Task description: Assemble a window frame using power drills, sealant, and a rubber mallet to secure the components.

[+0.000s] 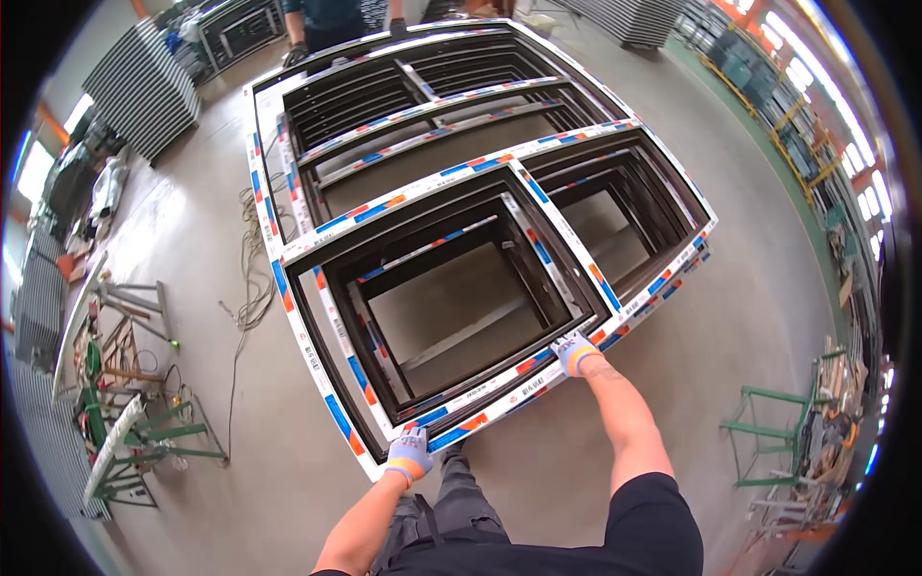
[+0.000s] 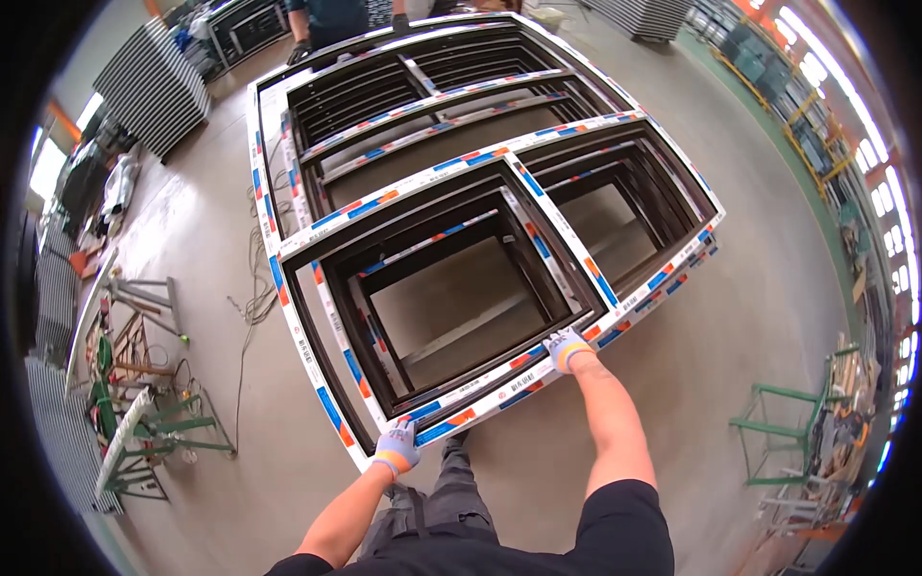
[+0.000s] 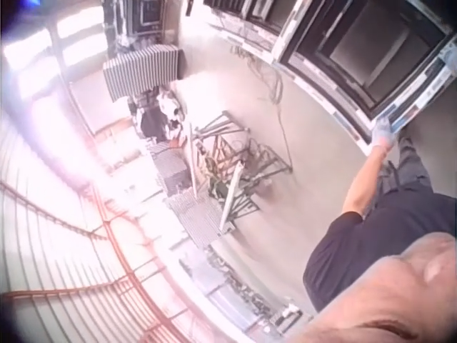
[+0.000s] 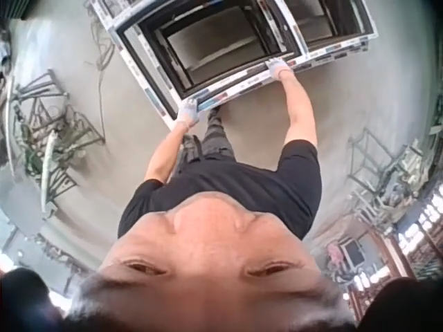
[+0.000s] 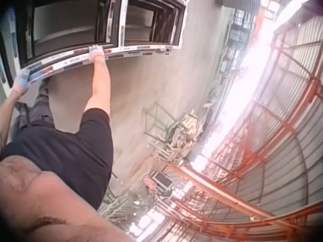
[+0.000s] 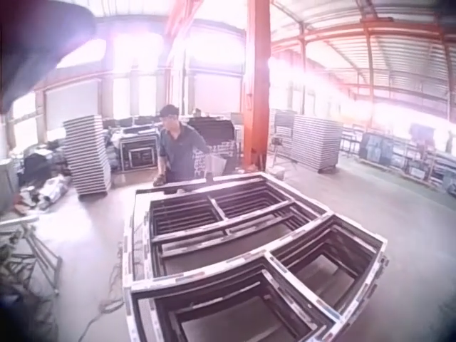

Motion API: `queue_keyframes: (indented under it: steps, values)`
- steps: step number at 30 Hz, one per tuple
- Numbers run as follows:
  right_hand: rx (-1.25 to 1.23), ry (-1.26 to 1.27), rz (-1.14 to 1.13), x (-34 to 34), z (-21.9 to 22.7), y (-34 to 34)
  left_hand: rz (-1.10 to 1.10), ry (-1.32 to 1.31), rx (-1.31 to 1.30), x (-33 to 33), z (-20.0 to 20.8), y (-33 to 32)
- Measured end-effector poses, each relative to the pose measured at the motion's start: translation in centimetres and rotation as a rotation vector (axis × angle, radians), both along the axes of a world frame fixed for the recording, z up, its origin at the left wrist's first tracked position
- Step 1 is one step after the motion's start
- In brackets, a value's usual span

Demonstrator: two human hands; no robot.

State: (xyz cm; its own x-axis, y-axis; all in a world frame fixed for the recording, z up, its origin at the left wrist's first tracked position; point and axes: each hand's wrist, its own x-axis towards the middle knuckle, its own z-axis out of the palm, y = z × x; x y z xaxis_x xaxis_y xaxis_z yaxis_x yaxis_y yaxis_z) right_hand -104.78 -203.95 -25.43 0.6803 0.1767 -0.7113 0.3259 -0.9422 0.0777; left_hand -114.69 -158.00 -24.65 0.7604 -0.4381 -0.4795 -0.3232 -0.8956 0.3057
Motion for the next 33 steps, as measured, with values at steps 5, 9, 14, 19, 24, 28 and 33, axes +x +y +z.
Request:
queue_keyframes:
  steps: [5, 9, 14, 19, 24, 28, 33]
  values:
    - [0.078, 0.168, 0.226, 0.9, 3.2, 6.7, 0.050, 0.057, 0.037, -3.0, 5.3, 6.8]
    - [0.249, 0.059, 0.319, -0.2, 3.4, 15.9, 0.112, 0.009, 0.125, -6.2, 7.0, 16.5]
    - [0.333, 0.070, 0.413, -0.6, 3.7, 31.4, 0.239, -0.009, 0.235, -9.5, 9.5, 31.4]
    - [0.456, 0.074, 0.417, -2.6, 6.0, 47.8, 0.385, -0.345, 0.218, -13.3, 12.3, 48.4]
    - [0.572, 0.210, 0.470, -5.2, 12.7, 66.2, 0.569, -0.454, 0.360, -17.6, 17.5, 63.6]
    - [0.635, 0.245, 0.558, -9.3, 18.2, 77.8, 0.764, -0.762, 0.342, -23.6, 20.7, 71.3]
    - [0.544, 0.262, 0.549, -11.7, 19.8, 94.4, 0.883, -0.934, 0.207, -27.4, 19.3, 81.9]
